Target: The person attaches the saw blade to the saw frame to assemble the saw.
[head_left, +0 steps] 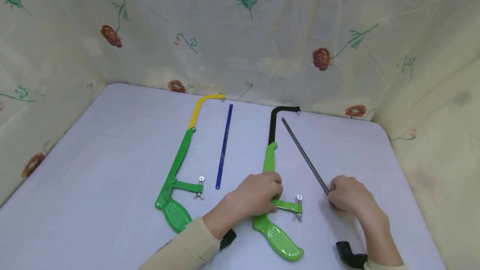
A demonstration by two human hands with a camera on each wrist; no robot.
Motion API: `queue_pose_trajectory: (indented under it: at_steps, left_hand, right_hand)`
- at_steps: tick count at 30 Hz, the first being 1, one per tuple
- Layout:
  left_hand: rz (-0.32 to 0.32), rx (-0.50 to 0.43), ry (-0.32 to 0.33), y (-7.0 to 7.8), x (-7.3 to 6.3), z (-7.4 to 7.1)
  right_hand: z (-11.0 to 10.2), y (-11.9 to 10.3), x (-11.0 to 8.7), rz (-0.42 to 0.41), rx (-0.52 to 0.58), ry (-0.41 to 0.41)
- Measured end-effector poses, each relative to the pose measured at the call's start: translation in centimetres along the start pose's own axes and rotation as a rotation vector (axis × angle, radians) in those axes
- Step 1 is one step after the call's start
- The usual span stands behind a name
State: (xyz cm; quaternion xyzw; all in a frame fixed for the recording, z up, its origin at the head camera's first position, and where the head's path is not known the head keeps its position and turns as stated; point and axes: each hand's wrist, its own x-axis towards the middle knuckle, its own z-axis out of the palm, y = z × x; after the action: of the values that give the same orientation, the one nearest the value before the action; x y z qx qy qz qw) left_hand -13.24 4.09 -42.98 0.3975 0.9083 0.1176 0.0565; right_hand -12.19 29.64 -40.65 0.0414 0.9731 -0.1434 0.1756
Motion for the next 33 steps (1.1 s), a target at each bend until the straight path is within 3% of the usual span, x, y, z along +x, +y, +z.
queue_pose_trajectory:
  at_steps: [26, 33]
  left_hand:
    - [0.005, 0.006, -0.002, -0.21, -0.01, 0.02]
    - [0.0, 0.008, 0.005, -0.12, -0.06, 0.04]
  right_hand:
    - [-0.42, 0.28, 0.38, -0.101, 0.335, -0.118]
    - [-0.49, 0.76, 0.99, -0.088, 0.44, -0.15]
